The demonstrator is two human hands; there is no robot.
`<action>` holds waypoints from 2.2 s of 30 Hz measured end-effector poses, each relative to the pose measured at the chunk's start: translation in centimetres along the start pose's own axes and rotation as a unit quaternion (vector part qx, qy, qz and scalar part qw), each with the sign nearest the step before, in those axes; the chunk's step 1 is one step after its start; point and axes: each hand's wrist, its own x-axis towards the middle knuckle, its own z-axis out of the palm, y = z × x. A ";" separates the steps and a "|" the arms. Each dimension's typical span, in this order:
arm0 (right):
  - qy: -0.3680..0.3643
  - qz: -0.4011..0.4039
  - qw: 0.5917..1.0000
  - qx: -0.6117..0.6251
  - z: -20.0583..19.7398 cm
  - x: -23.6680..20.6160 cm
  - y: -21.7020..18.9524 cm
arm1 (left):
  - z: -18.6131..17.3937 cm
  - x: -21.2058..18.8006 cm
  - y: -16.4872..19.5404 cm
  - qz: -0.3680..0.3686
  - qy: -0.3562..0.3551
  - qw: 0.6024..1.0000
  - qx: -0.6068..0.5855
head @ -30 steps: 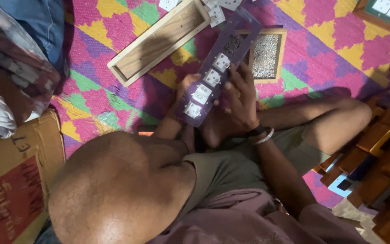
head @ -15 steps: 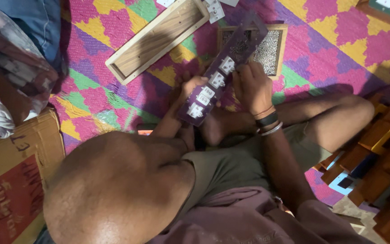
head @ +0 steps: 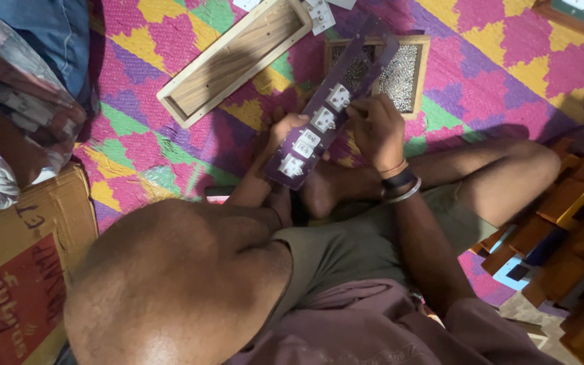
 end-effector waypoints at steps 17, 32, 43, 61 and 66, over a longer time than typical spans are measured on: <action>-0.023 0.020 0.998 0.047 -0.1 -0.4 0.2 | -3.2 -0.1 0.2 -0.108 -0.063 0.989 -0.085; -0.014 0.051 0.996 0.066 -0.2 -0.3 0.0 | -3.8 -0.2 -0.9 0.055 -0.059 0.997 0.012; -0.003 0.092 0.992 0.087 0.2 -0.8 0.7 | -0.2 -0.3 -0.5 0.015 -0.034 0.999 -0.026; 0.056 0.160 0.969 0.178 1.8 -0.6 -0.1 | -3.0 -1.0 -0.3 -0.031 0.086 0.995 -0.035; 0.043 0.140 0.978 0.146 1.5 -0.6 -0.5 | -2.9 -1.1 -0.1 -0.031 0.064 0.997 0.006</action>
